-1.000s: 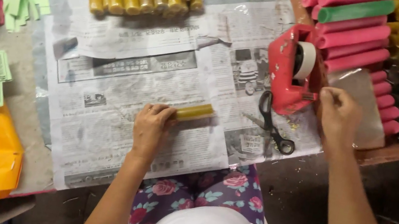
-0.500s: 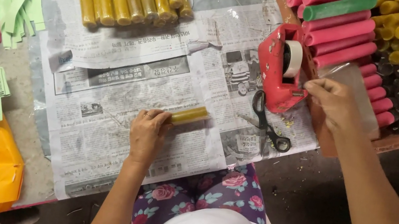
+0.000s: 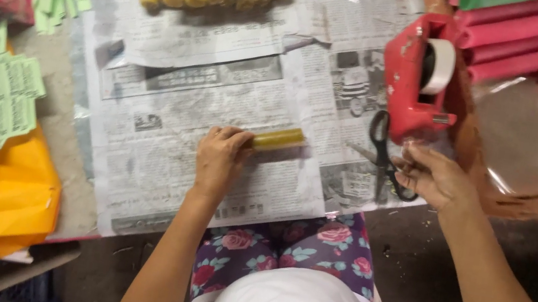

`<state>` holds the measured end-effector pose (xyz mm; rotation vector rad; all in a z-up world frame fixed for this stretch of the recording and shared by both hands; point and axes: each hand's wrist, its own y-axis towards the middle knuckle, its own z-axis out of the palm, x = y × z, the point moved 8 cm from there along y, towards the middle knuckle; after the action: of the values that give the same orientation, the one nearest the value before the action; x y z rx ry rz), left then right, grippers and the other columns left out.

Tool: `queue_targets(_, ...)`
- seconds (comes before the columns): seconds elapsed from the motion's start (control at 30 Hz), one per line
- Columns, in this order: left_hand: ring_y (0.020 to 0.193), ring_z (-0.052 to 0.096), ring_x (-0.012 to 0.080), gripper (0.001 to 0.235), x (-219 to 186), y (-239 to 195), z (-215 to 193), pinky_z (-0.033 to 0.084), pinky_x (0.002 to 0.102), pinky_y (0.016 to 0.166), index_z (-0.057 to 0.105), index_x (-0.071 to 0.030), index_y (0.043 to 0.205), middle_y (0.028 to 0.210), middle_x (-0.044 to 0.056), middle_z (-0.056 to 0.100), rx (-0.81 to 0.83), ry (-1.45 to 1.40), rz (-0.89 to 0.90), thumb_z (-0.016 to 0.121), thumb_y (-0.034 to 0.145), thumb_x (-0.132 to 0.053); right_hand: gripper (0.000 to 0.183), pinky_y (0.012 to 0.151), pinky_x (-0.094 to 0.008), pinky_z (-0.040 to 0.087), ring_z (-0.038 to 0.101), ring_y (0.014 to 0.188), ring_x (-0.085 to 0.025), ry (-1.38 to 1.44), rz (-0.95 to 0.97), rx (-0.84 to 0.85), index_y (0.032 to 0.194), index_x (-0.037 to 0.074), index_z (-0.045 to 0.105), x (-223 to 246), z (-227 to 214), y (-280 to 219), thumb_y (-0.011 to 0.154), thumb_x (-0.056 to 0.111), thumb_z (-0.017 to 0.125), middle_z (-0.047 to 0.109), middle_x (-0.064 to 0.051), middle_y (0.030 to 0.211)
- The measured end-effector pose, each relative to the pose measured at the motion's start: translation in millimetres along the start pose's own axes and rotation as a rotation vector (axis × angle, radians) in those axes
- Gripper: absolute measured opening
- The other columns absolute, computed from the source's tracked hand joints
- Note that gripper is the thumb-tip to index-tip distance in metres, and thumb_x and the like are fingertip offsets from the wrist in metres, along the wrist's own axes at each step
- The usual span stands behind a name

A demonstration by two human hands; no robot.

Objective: Wrapping individual yellow candles in clear plastic film and securing them with tape.

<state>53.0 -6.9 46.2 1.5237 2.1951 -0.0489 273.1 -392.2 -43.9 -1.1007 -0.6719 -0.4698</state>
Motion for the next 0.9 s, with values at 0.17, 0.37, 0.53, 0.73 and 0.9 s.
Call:
queue_targets(0.17,0.093,0.066,0.0223,0.025,12,5,7,0.055,0.036,0.079,0.077,-0.03,0.102,0.1,-0.005,0.072,0.066,-0.078,-0.048,0.084,0.078,-0.03,0.018,0.076,-0.039,0.062,0.074,0.094,-0.024,-0.189,-0.187,0.117,0.113,0.003,0.069,29,134,-87,0.101,0.014,0.064,0.073,-0.015,0.101)
queue_targets(0.37,0.101,0.069,0.0307,0.024,31,18,19,0.057,0.044,0.085,0.079,-0.029,0.106,0.106,0.001,0.074,0.233,-0.244,-0.188,0.079,0.081,-0.028,0.03,0.055,-0.033,0.061,0.075,0.069,-0.027,-0.283,-0.27,0.297,0.124,-0.001,0.067,-36,247,-68,0.096,0.008,0.067,0.07,-0.019,0.079)
queue_targets(0.53,0.106,0.069,0.0347,0.026,33,24,24,0.057,0.047,0.09,0.08,-0.027,0.109,0.109,0.005,0.075,0.327,-0.311,-0.205,0.077,0.083,-0.027,0.027,0.046,-0.026,0.057,0.073,0.057,-0.024,-0.288,-0.354,0.304,0.123,0.0,0.065,-65,276,-35,0.098,0.009,0.066,0.069,-0.018,0.065)
queue_targets(0.73,0.108,0.069,0.0338,0.026,33,25,21,0.057,0.048,0.092,0.08,-0.029,0.111,0.111,0.004,0.074,0.362,-0.309,-0.215,0.076,0.084,-0.028,0.025,0.041,-0.023,0.054,0.072,0.052,-0.022,-0.311,-0.403,0.293,0.12,0.0,0.067,-62,290,-28,0.096,0.007,0.068,0.069,-0.019,0.062)
queue_targets(0.9,0.111,0.068,0.0312,0.027,35,24,29,0.057,0.047,0.094,0.079,-0.029,0.112,0.113,0.004,0.074,0.385,-0.317,-0.219,0.075,0.085,-0.027,0.022,0.043,-0.021,0.055,0.074,0.056,-0.021,-0.411,-0.385,0.203,0.118,0.003,0.068,-60,292,-29,0.096,0.007,0.068,0.071,-0.018,0.067)
